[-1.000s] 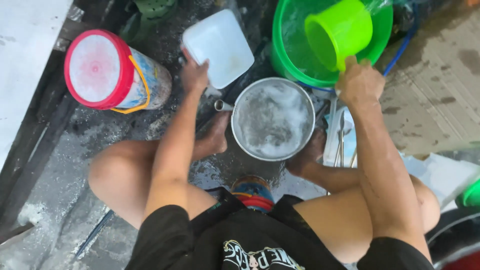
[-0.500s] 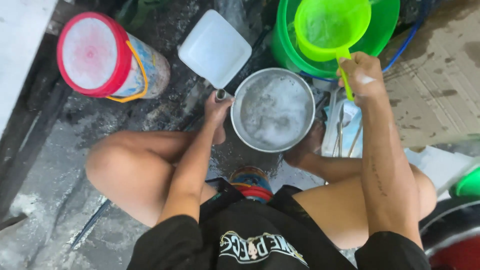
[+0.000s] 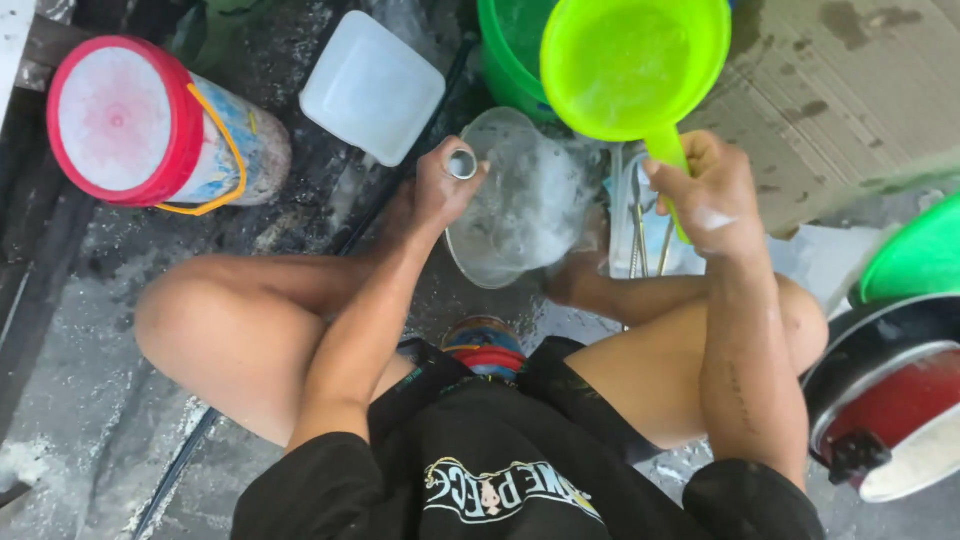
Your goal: Washing a metal pot and its lid with soap and water using a scrubber and a hose.
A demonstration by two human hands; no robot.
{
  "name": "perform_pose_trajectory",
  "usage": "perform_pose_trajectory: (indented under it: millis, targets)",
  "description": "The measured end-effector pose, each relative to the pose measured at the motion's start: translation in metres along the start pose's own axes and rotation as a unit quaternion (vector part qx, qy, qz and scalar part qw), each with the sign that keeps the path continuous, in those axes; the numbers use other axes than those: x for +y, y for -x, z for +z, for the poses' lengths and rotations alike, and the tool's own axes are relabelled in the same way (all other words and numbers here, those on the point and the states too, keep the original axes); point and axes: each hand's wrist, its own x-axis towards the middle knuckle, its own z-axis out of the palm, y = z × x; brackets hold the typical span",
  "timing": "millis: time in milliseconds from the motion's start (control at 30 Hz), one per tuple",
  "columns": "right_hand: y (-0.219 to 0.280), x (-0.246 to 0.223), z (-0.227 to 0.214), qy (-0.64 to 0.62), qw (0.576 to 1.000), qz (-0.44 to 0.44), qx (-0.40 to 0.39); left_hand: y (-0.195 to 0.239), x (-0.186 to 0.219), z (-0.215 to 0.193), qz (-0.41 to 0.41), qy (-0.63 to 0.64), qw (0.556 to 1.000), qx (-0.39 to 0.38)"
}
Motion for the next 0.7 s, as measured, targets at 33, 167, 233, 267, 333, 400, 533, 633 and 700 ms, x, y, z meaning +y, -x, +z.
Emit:
perform_pose_trajectory:
  millis: [33, 167, 233, 267, 333, 400, 533, 633, 700]
  targets:
    - [0.005, -0.002, -0.001, 0.019, 1.0, -0.008, -0.006, 0.003, 0.01, 0.002, 0.024, -0.01, 0.999, -0.033]
    - [0.025, 0.001, -0.006, 0.113, 0.993, -0.031, -0.019, 0.007, 0.066, -0.003, 0.128, -0.038, 0.984, -0.122]
    - [0.031, 0.008, -0.01, 0.159, 0.986, -0.049, -0.006, -0.002, 0.088, -0.007, 0.142, -0.034, 0.977, -0.158]
    - [0.035, 0.012, -0.012, 0.206, 0.976, -0.069, 0.002, -0.005, 0.099, -0.009, 0.154, -0.029, 0.969, -0.19]
    - [0.045, 0.003, -0.009, 0.258, 0.965, -0.053, 0.001, -0.015, 0.112, 0.002, 0.141, -0.055, 0.962, -0.227]
    - [0.054, -0.005, -0.01, 0.309, 0.95, -0.038, 0.001, -0.02, 0.117, 0.015, 0.131, -0.081, 0.952, -0.263]
    - [0.064, -0.006, -0.023, 0.298, 0.954, -0.039, 0.013, -0.017, 0.133, 0.021, 0.121, -0.019, 0.953, -0.276]
    - [0.07, -0.005, -0.031, 0.297, 0.954, -0.044, 0.017, -0.01, 0.137, 0.02, 0.098, 0.098, 0.943, -0.302]
    - [0.074, -0.005, -0.034, 0.292, 0.955, -0.044, 0.026, -0.006, 0.124, 0.026, 0.094, 0.15, 0.935, -0.307]
